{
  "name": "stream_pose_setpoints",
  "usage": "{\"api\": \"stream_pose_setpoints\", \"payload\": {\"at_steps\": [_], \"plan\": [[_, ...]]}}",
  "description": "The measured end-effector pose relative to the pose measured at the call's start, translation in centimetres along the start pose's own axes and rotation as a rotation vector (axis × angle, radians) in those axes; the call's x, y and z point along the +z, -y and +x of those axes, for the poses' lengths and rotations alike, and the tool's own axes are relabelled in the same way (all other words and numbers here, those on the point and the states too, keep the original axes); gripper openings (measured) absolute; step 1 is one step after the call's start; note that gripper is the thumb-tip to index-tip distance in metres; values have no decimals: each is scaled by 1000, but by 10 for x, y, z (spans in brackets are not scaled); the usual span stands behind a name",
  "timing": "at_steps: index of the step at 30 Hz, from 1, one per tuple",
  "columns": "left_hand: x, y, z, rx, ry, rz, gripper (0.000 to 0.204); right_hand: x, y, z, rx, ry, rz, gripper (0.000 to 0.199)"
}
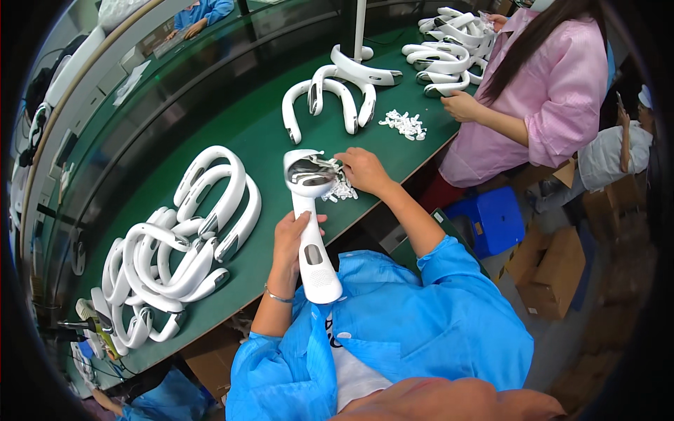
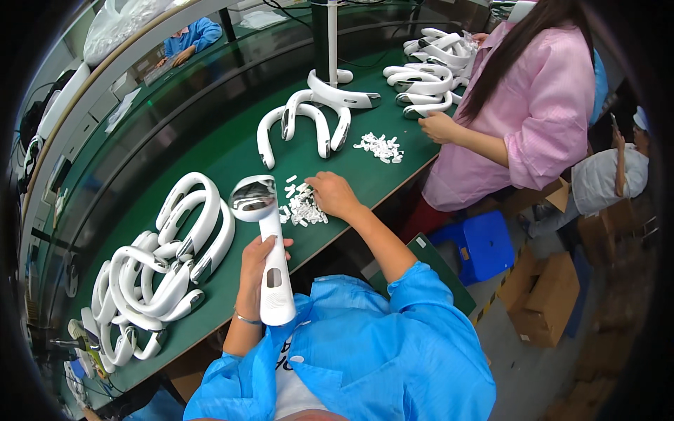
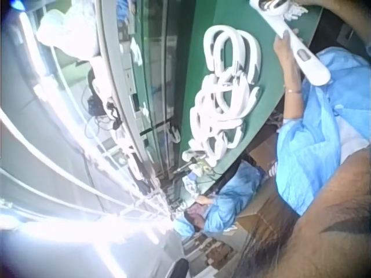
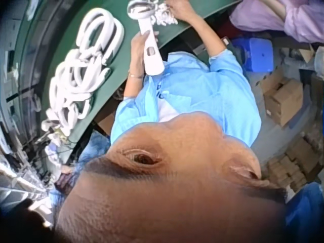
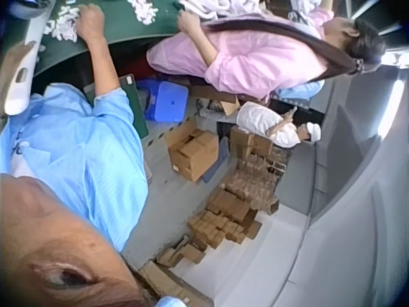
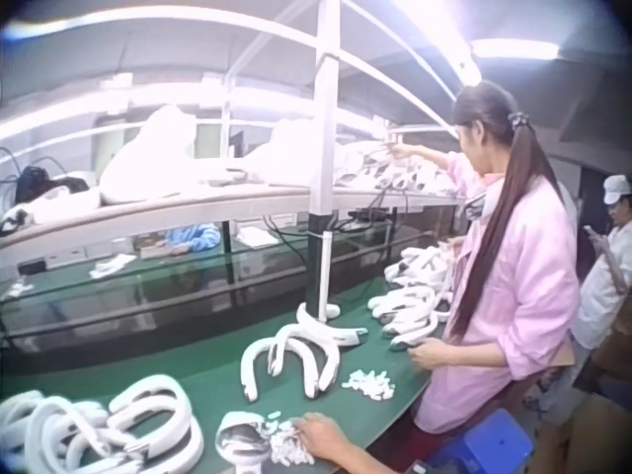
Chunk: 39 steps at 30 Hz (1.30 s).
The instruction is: The recorder is assembling components of white wearable neck fans at a factory workstation, attaching small plastic clips and housing pieces.
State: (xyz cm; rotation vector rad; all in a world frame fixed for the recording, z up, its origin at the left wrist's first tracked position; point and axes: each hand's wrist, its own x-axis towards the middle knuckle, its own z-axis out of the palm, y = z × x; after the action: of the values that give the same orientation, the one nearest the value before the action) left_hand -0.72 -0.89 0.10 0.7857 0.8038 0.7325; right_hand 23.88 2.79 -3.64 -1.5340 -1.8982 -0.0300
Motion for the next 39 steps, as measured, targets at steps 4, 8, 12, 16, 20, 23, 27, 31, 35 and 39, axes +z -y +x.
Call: {"api": "stream_pose_setpoints", "payload": {"at_steps": [4, 8, 12, 16, 20, 23, 27, 31, 35, 39], "plan": [[-2, 2, 8, 29, 33, 18, 27, -12, 1, -2, 127, -55, 191, 15], [1, -2, 18, -19, -80, -102, 26, -26, 12, -1, 646, -10, 827, 11], [14, -3, 25, -17, 15, -127, 32, -42, 39, -4, 600, -65, 1158, 15], [30, -6, 33, -34, 98, -177, 39, -44, 54, -8, 583, -40, 1232, 15], [32, -4, 35, 27, 99, -196, 40, -42, 68, -12, 567, -10, 1277, 15], [33, -2, 34, 91, 152, -221, 38, -42, 77, -11, 571, 34, 1230, 14], [35, 3, 31, 95, 137, -206, 40, -38, 81, -19, 505, 30, 978, 16], [44, 3, 27, 179, 119, -148, 45, -34, 79, -24, 321, -40, 822, 8], [51, 5, 24, 218, 115, -108, 48, -9, 58, -48, 528, -144, 1205, 10], [51, 7, 23, 161, 152, -87, 39, -49, 82, -18, 321, 158, 696, 10]]}}
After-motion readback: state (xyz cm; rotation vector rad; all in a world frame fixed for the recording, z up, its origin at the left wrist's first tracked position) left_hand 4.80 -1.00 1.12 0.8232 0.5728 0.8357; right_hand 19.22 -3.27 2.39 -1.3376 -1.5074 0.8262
